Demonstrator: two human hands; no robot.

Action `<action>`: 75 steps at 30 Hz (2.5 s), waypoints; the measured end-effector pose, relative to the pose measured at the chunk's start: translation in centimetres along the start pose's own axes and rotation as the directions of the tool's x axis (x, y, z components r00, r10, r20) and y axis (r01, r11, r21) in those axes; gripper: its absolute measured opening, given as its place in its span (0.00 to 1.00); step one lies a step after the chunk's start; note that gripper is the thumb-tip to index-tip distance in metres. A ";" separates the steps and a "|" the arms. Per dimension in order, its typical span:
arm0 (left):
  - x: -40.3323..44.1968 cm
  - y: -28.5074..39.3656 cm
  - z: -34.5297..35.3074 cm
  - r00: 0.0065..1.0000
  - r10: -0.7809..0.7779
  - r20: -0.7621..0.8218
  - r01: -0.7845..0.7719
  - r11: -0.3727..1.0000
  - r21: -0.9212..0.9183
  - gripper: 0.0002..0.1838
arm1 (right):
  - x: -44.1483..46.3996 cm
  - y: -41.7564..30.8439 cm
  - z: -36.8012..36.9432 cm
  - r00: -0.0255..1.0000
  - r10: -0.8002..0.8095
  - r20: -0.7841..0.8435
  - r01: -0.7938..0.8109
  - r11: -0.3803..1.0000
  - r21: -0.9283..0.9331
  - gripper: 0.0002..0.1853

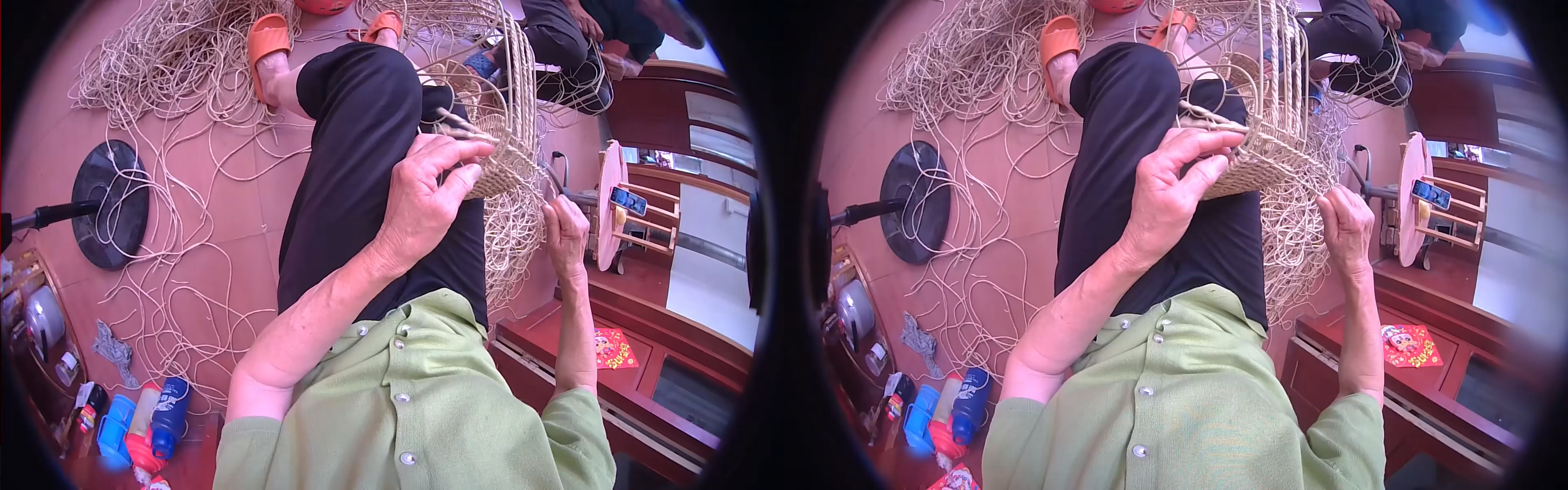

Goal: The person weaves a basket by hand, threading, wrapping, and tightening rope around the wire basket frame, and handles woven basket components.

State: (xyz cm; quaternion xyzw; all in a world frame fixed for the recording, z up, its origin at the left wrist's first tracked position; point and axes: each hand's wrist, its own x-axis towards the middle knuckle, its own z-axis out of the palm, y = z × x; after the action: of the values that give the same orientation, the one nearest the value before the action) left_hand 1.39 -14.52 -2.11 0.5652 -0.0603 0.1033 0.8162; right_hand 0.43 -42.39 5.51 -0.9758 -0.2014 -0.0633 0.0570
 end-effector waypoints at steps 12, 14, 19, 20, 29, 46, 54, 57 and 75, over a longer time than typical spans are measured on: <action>-0.4 -0.4 -0.4 0.978 -0.208 0.011 0.198 0.910 -0.363 0.36 | -0.3 2.9 3.6 0.985 0.170 -0.005 -0.166 0.969 0.180 0.18; -0.5 -0.4 -0.7 0.970 -0.242 -0.026 0.213 0.897 -0.388 0.35 | -0.7 3.4 4.4 0.989 0.147 -0.017 -0.140 0.970 0.198 0.19; -0.8 0.2 -0.9 0.956 -0.293 -0.021 0.271 0.909 -0.317 0.35 | -1.1 2.9 4.8 0.986 0.166 -0.013 -0.159 0.962 0.223 0.18; -0.8 0.3 -0.8 0.953 -0.303 -0.022 0.282 0.908 -0.310 0.35 | -1.1 2.8 4.8 0.986 0.165 -0.007 -0.160 0.963 0.219 0.18; -1.0 -0.5 -0.6 0.959 -0.283 -0.002 0.280 0.949 -0.146 0.28 | -1.1 2.5 5.7 0.987 0.162 0.014 -0.161 0.960 0.228 0.19; -0.6 -0.4 0.0 0.990 -0.062 0.124 0.036 0.979 0.201 0.18 | -1.9 2.6 6.1 0.984 0.172 0.052 -0.179 0.954 0.241 0.17; -0.6 -0.6 -0.1 0.989 -0.052 0.136 0.027 0.983 0.179 0.18 | -6.1 7.0 7.1 0.945 0.305 0.117 -0.321 0.932 0.166 0.19; -0.6 -0.4 -0.2 0.984 -0.106 0.142 0.087 0.987 0.136 0.18 | -5.9 6.0 7.6 0.873 0.456 0.173 -0.488 0.814 0.316 0.15; -1.0 0.2 6.7 0.915 -0.145 0.375 0.070 0.976 0.207 0.31 | -3.8 -1.6 4.1 0.934 0.306 -0.185 -0.141 0.790 0.597 0.23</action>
State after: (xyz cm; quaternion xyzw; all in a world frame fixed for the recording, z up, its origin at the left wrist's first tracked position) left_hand 0.53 -20.83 0.27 0.6520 -0.1793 -0.0507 0.7350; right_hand -3.27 -41.86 1.05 -0.9115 -0.0833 -0.1260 0.3826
